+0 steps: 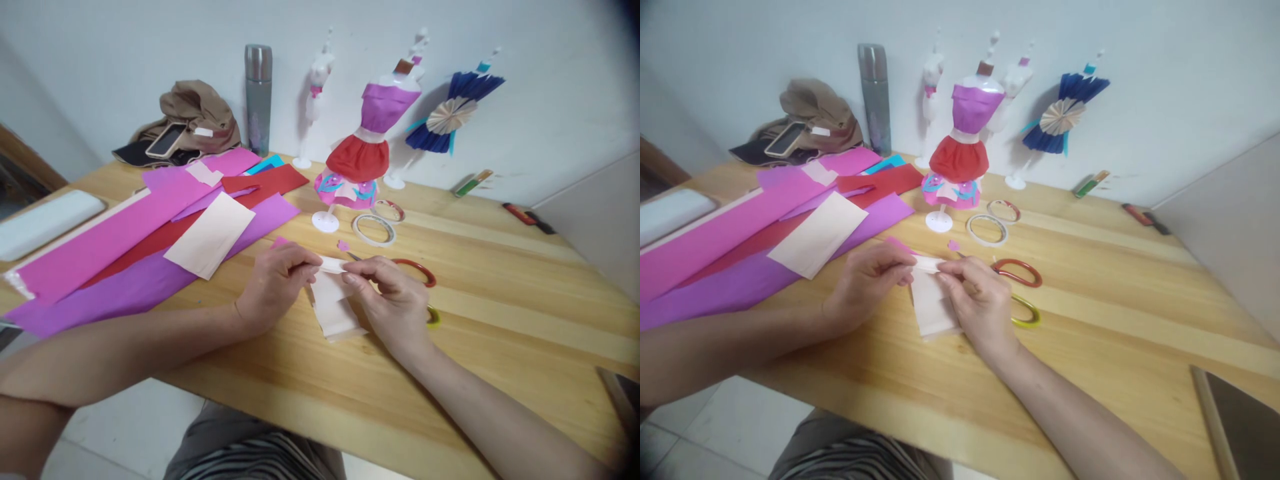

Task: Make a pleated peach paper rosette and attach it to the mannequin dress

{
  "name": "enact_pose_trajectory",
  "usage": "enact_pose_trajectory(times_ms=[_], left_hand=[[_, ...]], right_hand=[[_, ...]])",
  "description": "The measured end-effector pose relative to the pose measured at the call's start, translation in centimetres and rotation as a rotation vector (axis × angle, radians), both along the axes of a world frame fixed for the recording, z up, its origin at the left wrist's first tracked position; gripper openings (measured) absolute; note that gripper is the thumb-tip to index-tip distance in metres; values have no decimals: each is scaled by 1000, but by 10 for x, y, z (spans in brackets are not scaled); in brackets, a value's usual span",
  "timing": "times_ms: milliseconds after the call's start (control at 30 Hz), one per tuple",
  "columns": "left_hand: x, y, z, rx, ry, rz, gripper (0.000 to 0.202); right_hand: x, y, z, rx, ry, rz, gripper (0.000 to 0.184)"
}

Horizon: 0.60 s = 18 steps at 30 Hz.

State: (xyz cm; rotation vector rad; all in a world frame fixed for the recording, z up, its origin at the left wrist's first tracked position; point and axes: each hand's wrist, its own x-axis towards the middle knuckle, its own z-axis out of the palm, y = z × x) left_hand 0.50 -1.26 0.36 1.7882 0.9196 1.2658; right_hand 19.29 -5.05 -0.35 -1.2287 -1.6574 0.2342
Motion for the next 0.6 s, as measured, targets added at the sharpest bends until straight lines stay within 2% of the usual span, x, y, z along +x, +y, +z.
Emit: enact_pose_trajectory(times_ms=[67, 167, 267, 333, 433, 600], left_hand=[[1, -1, 0, -47, 19, 13, 15], [3, -2, 2, -241, -22, -4, 9], [6, -3, 6, -475, -151, -52, 4], [8, -2, 9, -569, -232, -63, 4], [8, -3, 13, -616, -283, -56, 5], [3, -4, 20, -594, -225, -83, 2]], right_hand=[[0, -1, 0, -2, -52, -22, 8], [-1, -2, 0, -69, -51, -50, 10], [-4, -3, 1, -202, 100, -22, 13], [-7, -3, 2, -264, 225, 7, 15], [-9, -3, 5, -284, 325, 20, 15], [-10, -5, 10, -293, 352, 19, 15]])
